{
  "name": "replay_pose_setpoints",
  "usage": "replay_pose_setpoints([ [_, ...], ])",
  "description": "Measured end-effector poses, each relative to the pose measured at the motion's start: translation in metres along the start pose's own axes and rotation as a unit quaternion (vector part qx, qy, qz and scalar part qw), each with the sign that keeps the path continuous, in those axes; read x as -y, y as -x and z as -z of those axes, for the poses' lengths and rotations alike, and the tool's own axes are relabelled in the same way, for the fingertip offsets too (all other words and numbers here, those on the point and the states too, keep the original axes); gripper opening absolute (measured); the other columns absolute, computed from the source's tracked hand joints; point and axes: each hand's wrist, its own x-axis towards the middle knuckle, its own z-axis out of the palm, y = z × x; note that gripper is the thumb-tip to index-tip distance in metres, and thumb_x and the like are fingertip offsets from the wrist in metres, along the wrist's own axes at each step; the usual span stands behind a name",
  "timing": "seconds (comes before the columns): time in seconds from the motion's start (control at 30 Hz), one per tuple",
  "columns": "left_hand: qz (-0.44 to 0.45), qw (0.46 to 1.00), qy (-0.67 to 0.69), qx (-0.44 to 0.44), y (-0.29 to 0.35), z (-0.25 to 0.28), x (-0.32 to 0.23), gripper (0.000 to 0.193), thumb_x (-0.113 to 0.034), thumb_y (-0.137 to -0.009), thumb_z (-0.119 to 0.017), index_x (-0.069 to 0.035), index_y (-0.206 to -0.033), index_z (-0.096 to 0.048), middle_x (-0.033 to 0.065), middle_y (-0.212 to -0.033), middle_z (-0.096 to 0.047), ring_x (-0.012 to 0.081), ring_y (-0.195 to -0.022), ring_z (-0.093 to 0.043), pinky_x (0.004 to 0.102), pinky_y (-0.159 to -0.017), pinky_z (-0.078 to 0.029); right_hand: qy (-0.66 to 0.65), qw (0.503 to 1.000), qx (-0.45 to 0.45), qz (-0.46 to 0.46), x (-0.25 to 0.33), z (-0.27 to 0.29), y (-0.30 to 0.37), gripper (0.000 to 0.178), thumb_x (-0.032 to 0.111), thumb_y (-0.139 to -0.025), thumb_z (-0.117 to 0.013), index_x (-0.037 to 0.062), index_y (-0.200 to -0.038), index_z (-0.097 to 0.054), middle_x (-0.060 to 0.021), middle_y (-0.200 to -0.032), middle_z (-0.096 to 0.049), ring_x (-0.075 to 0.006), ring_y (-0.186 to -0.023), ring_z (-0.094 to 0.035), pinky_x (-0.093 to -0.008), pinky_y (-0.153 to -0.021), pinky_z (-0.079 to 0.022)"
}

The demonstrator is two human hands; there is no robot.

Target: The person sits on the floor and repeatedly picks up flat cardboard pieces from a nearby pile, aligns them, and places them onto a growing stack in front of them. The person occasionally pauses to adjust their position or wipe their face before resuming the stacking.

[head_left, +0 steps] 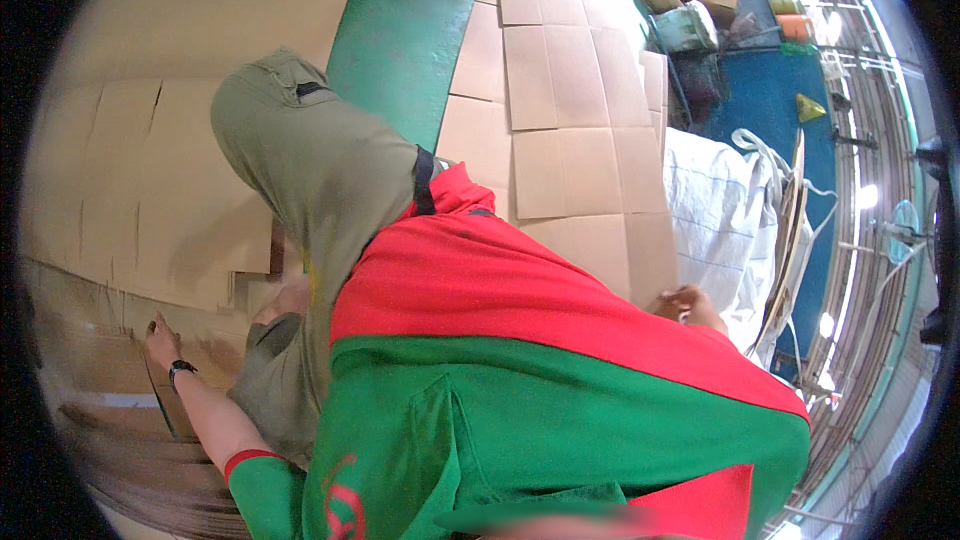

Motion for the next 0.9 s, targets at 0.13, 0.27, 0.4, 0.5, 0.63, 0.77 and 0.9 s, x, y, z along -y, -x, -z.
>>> replay_pose_setpoints([
  [0.13,-0.04,0.993,0.109,0.035,0.028,0.015,-0.033,0.057,-0.037,-0.092,-0.062,0.0,-0.135,-0.054,0.0193,-0.116,-0.066,0.0291,-0.099,-0.065,0.036,-0.085,-0.051,0.109,0.992,0.02,0.056,0.044,-0.042,-0.033,0.024,0.03,-0.092,-0.067,0.0073,-0.1,-0.066,-0.0053,-0.072,-0.064,-0.018,-0.053,-0.056,-0.0336,-0.05,-0.044],
  [0.27,-0.074,0.936,0.334,0.08,0.085,0.064,-0.091,0.05,-0.015,-0.095,-0.061,0.001,-0.14,-0.046,0.0129,-0.134,-0.058,0.0224,-0.118,-0.059,0.0333,-0.096,-0.05,0.271,0.946,0.016,0.18,0.166,-0.072,-0.074,0.025,0.03,-0.092,-0.067,0.0065,-0.1,-0.067,-0.0067,-0.073,-0.065,-0.0193,-0.054,-0.057,-0.0345,-0.051,-0.045],
  [0.4,-0.161,0.938,0.17,-0.257,0.184,0.128,-0.106,0.032,-0.017,-0.093,-0.063,-0.005,-0.122,-0.066,0.0169,-0.105,-0.071,0.0254,-0.083,-0.07,0.0362,-0.075,-0.056,0.439,0.834,-0.034,0.332,0.356,-0.091,-0.1,0.026,0.03,-0.092,-0.067,0.0058,-0.101,-0.067,-0.0081,-0.074,-0.066,-0.0206,-0.055,-0.058,-0.0354,-0.052,-0.046],
  [0.5,-0.036,0.903,0.078,-0.421,0.259,0.165,-0.061,0.038,-0.032,-0.093,-0.064,-0.004,-0.119,-0.066,0.0242,-0.112,-0.067,0.0361,-0.092,-0.068,0.0426,-0.083,-0.054,0.538,0.692,-0.098,0.471,0.511,-0.127,-0.078,0.026,0.03,-0.092,-0.066,0.0053,-0.102,-0.067,-0.0091,-0.075,-0.067,-0.0216,-0.056,-0.059,-0.0361,-0.053,-0.047],
  [0.63,0.114,0.809,-0.124,-0.563,0.342,0.189,0.056,0.05,-0.039,-0.092,-0.064,-0.005,-0.129,-0.058,0.0238,-0.129,-0.058,0.0397,-0.116,-0.056,0.0479,-0.097,-0.045,0.492,0.465,-0.197,0.71,0.673,-0.187,0.032,0.027,0.03,-0.092,-0.066,0.0045,-0.102,-0.067,-0.0105,-0.076,-0.068,-0.0229,-0.057,-0.06,-0.037,-0.054,-0.048],
  [0.77,0.331,0.769,-0.189,-0.512,0.398,0.184,0.167,0.057,-0.041,-0.091,-0.062,-0.004,-0.133,-0.052,0.0245,-0.131,-0.054,0.0437,-0.123,-0.049,0.0544,-0.1,-0.041,0.347,0.313,-0.206,0.86,0.713,-0.264,0.157,0.031,0.026,-0.09,-0.065,-0.0006,-0.105,-0.067,-0.0227,-0.089,-0.069,-0.0326,-0.077,-0.067,-0.0436,-0.071,-0.051],
  [0.9,0.336,0.821,-0.187,-0.421,0.395,0.162,0.203,0.039,-0.03,-0.093,-0.058,-0.001,-0.119,-0.058,0.0236,-0.118,-0.061,0.0388,-0.11,-0.06,0.0515,-0.092,-0.048,0.325,0.348,-0.115,0.872,0.688,-0.336,0.24,0.029,0.023,-0.09,-0.064,0.0001,-0.107,-0.066,-0.0236,-0.096,-0.069,-0.0366,-0.087,-0.067,-0.0443,-0.074,-0.052],
])
